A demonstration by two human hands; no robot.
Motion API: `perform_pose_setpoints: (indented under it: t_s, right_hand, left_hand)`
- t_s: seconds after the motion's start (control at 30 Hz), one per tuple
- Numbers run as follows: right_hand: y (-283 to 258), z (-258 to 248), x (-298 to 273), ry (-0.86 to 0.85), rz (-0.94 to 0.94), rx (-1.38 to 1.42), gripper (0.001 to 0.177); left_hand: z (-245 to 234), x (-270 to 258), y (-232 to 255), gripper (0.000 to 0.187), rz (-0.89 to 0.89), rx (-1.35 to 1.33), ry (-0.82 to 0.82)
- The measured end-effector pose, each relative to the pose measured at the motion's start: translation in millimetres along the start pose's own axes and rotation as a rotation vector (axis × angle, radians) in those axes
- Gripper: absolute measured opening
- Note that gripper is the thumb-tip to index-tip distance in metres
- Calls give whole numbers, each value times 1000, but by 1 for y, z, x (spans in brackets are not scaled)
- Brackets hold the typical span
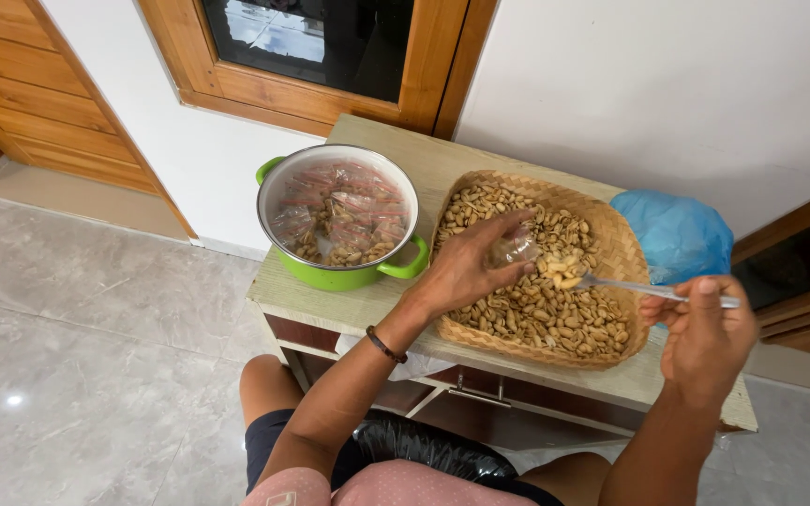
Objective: Packaging peanuts from a woven basket into small plastic bags using a metal spoon.
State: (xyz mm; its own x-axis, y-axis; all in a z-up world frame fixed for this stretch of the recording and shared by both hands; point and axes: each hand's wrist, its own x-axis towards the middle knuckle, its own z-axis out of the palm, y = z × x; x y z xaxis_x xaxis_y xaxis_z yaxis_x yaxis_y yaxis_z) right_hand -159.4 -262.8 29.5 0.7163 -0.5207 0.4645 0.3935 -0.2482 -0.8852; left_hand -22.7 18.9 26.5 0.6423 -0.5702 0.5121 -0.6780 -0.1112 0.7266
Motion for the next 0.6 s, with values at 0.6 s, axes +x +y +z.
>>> perform_pose_setpoints:
  t_s: [0.6]
  right_hand:
    - [-70,62,70,-303,-44,-236,35]
  left_hand:
    - [-2,-3,5,72,46,19,-104]
